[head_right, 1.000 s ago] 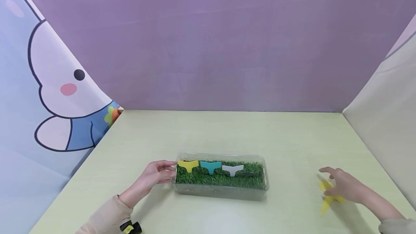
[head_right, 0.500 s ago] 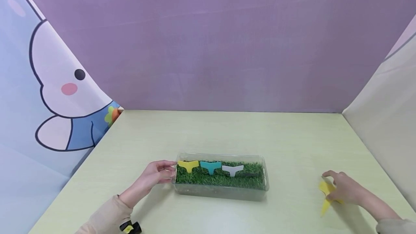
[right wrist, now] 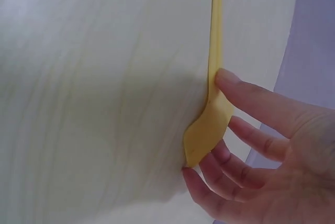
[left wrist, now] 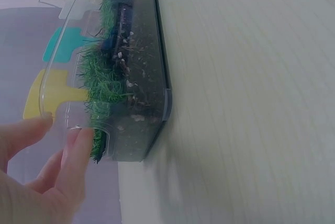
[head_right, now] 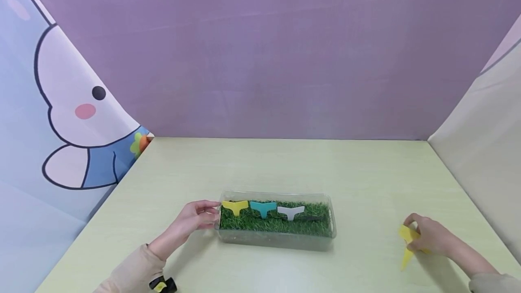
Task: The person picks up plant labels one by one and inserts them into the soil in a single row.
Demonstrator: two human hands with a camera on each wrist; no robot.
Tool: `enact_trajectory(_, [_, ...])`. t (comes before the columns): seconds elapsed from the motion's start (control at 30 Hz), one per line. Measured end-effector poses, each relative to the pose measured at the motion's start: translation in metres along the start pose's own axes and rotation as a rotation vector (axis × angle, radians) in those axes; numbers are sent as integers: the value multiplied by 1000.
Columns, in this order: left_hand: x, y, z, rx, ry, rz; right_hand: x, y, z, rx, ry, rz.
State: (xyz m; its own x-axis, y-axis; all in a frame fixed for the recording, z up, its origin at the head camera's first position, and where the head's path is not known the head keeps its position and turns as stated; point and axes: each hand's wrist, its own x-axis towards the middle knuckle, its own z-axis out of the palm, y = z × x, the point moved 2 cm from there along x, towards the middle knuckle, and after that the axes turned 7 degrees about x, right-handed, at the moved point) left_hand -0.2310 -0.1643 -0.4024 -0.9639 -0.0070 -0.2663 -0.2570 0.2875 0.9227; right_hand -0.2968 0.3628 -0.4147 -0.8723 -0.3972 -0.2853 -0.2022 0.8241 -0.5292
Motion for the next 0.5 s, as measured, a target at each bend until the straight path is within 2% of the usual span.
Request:
enact_trajectory(0.37, [1, 0, 0, 3, 8, -4, 5, 10, -1, -21, 18, 38])
enact_trajectory(0.5, [2, -2, 0, 2, 5, -5, 4, 12, 0, -13, 29, 27])
